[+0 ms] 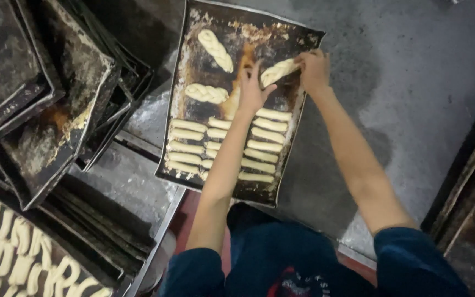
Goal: Braiding strips of dough into loaves and placing them on baking trays in a bakery.
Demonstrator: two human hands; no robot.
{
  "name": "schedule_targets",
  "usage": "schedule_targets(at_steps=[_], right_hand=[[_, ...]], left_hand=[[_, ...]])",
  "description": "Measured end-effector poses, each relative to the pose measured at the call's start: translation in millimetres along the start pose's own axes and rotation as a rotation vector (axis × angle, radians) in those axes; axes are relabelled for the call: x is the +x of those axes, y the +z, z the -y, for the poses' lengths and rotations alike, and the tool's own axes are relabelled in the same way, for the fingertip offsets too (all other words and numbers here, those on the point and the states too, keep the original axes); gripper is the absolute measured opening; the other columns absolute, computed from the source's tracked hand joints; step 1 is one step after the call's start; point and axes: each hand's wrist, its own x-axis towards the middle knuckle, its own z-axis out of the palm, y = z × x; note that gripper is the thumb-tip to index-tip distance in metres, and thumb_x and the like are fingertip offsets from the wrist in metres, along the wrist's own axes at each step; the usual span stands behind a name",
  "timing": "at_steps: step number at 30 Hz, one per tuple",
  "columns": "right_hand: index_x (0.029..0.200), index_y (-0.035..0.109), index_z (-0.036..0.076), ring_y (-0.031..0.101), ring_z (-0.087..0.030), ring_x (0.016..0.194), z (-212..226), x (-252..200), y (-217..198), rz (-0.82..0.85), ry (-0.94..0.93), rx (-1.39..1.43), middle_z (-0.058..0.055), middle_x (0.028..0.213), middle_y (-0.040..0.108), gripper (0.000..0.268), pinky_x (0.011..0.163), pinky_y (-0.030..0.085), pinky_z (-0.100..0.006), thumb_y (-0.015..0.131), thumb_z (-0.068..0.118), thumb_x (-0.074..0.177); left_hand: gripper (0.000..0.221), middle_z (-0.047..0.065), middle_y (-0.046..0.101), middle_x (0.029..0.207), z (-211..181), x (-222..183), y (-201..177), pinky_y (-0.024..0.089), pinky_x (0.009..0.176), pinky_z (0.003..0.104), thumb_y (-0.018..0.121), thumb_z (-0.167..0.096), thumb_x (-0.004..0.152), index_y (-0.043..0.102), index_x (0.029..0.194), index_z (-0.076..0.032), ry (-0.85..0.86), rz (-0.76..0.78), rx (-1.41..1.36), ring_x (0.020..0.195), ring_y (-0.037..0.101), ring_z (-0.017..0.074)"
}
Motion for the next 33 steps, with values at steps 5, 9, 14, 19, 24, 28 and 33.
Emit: schedule_targets(at_steps=[5,9,14,19,24,28,33], right_hand=[[0.148,0.063,0.012,0.031,-0.05,0.143,58,-65,-32,-0.131,-0.089,-0.069,-0.019,0.164,0.03,0.047,0.112,0.032,-0.069,0.06,0.002,0.102],[0.144,0.059,0.034,0.053,-0.037,0.132,25,-89,79,0.201,-0.223,0.124,-0.011,0.13,0.061,0.044,0.115,0.007,-0.069,0.06,0.048,0.103],[0.093,0.06,0.019,0.063,-0.039,0.102,23,-94,107,0.085,-0.314,0.293,-0.006,0.108,0.057,0.041,0.09,0.051,-0.047,0.084,0.052,0.084],[0.102,0.057,0.02,0.058,-0.025,0.08,83,-104,0,0.165,0.057,0.797,-0.002,0.093,0.049,0.006,0.079,0.047,-0.038,0.063,0.021,0.102],[0.108,0.069,0.03,0.068,-0.025,0.113,125,-129,8,0.165,0.069,0.451,-0.001,0.11,0.072,0.028,0.093,0.054,-0.035,0.084,0.038,0.086],[0.099,0.061,0.017,0.064,-0.036,0.11,116,-142,53,0.438,-0.066,0.134,-0.014,0.109,0.059,0.035,0.089,0.056,-0.045,0.086,0.034,0.082],[0.1,0.059,0.018,0.066,-0.029,0.095,117,-183,-31,0.185,0.132,0.598,-0.01,0.099,0.067,0.032,0.082,0.049,-0.04,0.086,0.023,0.083]], left_hand=[[0.079,0.029,0.057,0.126,9,-86,-27,0.046,0.101,0.051,0.072,-0.056,0.088,0.051,0.131,0.007,-0.176,0.106,-0.018,0.122,0.051,0.0435],[0.056,0.02,0.06,0.112,12,-112,-6,0.046,0.105,0.047,0.086,-0.041,0.079,0.06,0.111,-0.004,-0.095,-0.053,0.129,0.116,0.059,0.0443],[0.041,0.011,0.068,0.086,21,-120,25,0.042,0.103,0.051,0.089,-0.043,0.069,0.065,0.086,-0.014,-0.041,-0.241,0.333,0.097,0.064,0.0333],[0.022,0.001,0.051,0.081,23,-162,18,0.047,0.083,0.034,0.075,-0.011,0.07,0.057,0.083,-0.014,-0.107,-0.331,-0.653,0.081,0.057,0.0201],[0.036,0.0,0.04,0.068,-14,-197,-35,0.035,0.036,0.028,0.052,-0.012,0.072,0.047,0.106,-0.021,-0.148,-0.293,-1.627,0.041,0.039,0.0112],[0.037,0.007,0.054,0.105,-25,-199,-49,0.038,0.033,0.024,0.059,-0.01,0.086,0.058,0.123,-0.01,-0.358,-0.381,-1.277,0.042,0.043,0.0072],[0.061,0.025,0.061,0.108,-18,-204,-1,0.053,0.096,0.045,0.074,0.01,0.074,0.061,0.133,0.006,0.266,-0.433,-0.517,0.106,0.065,0.0367]])
